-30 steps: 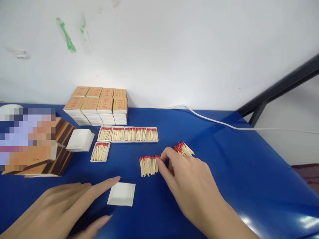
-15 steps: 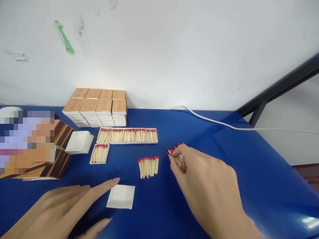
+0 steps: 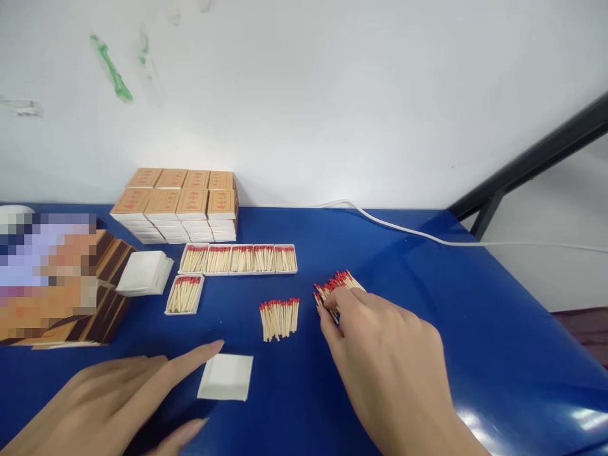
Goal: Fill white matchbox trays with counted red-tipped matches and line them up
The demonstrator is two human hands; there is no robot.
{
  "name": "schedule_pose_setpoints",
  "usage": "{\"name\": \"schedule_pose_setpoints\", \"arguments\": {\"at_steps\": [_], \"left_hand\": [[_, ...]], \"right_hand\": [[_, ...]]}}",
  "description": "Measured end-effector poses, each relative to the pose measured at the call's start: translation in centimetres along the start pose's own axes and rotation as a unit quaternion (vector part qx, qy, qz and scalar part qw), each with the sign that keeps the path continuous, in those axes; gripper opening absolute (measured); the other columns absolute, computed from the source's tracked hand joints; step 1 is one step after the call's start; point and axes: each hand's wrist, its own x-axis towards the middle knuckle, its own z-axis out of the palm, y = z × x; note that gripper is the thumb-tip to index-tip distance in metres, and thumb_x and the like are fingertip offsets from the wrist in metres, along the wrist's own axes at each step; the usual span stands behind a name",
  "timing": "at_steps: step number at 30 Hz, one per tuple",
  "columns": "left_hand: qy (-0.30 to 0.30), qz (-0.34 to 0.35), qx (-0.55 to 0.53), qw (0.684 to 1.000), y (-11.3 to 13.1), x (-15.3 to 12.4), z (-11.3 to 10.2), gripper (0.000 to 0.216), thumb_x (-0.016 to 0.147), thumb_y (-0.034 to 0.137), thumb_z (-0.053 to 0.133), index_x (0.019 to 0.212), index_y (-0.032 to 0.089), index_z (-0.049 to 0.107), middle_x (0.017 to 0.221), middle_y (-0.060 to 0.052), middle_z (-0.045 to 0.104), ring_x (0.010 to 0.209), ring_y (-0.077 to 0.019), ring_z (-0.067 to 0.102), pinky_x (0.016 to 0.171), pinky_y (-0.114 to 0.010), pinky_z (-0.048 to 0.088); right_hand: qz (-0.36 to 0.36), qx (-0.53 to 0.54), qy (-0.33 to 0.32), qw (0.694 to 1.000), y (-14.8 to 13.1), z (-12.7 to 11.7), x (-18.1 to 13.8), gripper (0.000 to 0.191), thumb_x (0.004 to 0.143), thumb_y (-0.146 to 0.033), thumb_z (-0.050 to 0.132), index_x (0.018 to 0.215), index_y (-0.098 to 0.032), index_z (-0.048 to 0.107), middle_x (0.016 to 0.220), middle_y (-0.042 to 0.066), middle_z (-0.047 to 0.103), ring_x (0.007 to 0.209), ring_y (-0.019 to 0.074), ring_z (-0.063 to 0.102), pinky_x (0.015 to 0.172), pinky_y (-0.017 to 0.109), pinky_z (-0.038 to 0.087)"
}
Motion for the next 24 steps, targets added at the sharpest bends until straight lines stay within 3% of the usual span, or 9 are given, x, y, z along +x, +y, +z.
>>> {"name": "schedule_pose_setpoints", "arguments": {"at_steps": [6,16,24], "left_hand": [[0.003,0.005,0.000,1.000,0.1,0.4,-0.4,0.047,0.127,0.048,0.037,0.149,0.018,0.065,0.086,0.003,0.086,0.068,-0.0160,0.086,0.058,-0.028,0.066],[0.007,0.010,0.002,1.000,0.2,0.8,-0.7,0.047,0.127,0.049,0.035,0.147,0.019,0.065,0.085,0.005,0.086,0.067,-0.0154,0.086,0.059,-0.027,0.066],[0.017,0.008,0.013,1.000,0.3,0.5,-0.4,0.045,0.127,0.048,0.033,0.147,0.021,0.063,0.083,0.005,0.086,0.065,-0.0182,0.085,0.056,-0.031,0.066]], "right_hand": [[0.015,0.034,-0.033,0.999,0.3,0.3,0.0,0.030,0.104,-0.037,0.056,0.080,-0.032,0.074,0.063,-0.003,0.073,0.048,0.0271,0.068,0.048,0.032,0.029],[0.082,0.130,-0.086,0.984,0.4,0.2,0.4,0.028,0.099,-0.047,0.064,0.081,-0.033,0.080,0.064,-0.003,0.073,0.052,0.0223,0.067,0.051,0.033,0.032],[0.118,0.300,-0.201,0.925,-1.0,-0.6,1.7,0.027,0.095,-0.048,0.073,0.075,-0.032,0.078,0.060,-0.005,0.065,0.055,0.0150,0.057,0.056,0.031,0.039]]}}
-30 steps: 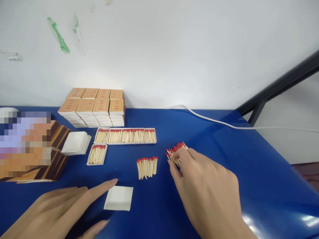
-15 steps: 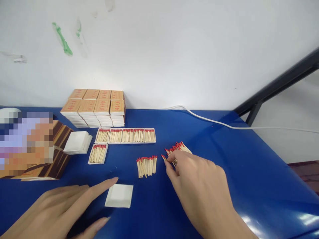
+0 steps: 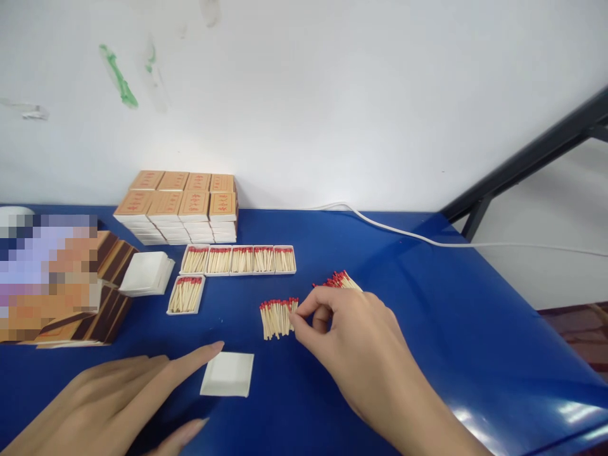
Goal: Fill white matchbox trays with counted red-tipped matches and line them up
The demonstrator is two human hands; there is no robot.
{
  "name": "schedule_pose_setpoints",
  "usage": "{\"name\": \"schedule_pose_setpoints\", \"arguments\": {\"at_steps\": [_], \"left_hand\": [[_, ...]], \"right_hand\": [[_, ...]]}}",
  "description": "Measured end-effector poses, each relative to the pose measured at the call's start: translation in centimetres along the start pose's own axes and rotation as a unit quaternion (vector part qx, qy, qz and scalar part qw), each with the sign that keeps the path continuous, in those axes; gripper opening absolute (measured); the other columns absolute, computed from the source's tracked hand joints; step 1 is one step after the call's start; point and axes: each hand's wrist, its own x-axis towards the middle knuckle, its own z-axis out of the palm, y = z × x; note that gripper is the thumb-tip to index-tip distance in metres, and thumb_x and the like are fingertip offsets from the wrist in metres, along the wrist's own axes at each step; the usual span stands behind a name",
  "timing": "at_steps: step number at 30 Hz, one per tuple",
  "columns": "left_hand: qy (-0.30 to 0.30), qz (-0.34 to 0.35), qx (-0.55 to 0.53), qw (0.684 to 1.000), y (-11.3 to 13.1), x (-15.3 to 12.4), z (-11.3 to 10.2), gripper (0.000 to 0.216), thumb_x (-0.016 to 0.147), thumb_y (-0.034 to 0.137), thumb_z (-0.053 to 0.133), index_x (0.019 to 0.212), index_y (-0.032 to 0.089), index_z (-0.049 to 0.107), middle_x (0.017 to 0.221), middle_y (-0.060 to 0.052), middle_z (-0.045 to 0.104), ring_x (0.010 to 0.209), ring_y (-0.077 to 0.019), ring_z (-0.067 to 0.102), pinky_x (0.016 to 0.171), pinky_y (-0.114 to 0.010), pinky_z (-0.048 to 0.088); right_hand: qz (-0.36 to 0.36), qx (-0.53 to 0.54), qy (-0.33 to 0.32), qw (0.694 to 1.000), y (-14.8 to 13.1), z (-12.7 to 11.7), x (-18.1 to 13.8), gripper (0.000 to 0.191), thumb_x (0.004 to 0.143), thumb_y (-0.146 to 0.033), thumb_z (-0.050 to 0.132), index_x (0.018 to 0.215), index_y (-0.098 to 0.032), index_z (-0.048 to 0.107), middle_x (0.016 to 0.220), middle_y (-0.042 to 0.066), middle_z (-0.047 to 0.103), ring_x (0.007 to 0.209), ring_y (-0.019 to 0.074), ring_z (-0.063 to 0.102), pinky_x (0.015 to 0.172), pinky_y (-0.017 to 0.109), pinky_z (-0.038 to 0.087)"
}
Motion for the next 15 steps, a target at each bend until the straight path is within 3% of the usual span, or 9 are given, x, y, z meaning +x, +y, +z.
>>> {"name": "schedule_pose_setpoints", "arguments": {"at_steps": [5,15], "left_hand": [[0.000,0.001,0.017,1.000,0.15,-0.55,0.24,0.045,0.127,0.046,0.032,0.147,0.021,0.063,0.087,0.003,0.087,0.069,-0.0205,0.087,0.061,-0.035,0.069],[0.000,0.000,0.020,1.000,-0.18,-0.88,0.51,0.044,0.127,0.046,0.035,0.149,0.021,0.064,0.090,0.003,0.088,0.070,-0.0211,0.087,0.061,-0.036,0.069]], "right_hand": [[0.014,0.019,-0.005,1.000,-0.88,0.86,0.46,0.028,0.091,-0.048,0.075,0.070,-0.030,0.075,0.061,-0.004,0.066,0.058,0.0155,0.056,0.058,0.032,0.040],[0.019,0.041,-0.003,0.999,-0.92,1.06,0.82,0.027,0.094,-0.051,0.078,0.078,-0.029,0.077,0.063,-0.005,0.067,0.058,0.0145,0.054,0.056,0.031,0.038]]}}
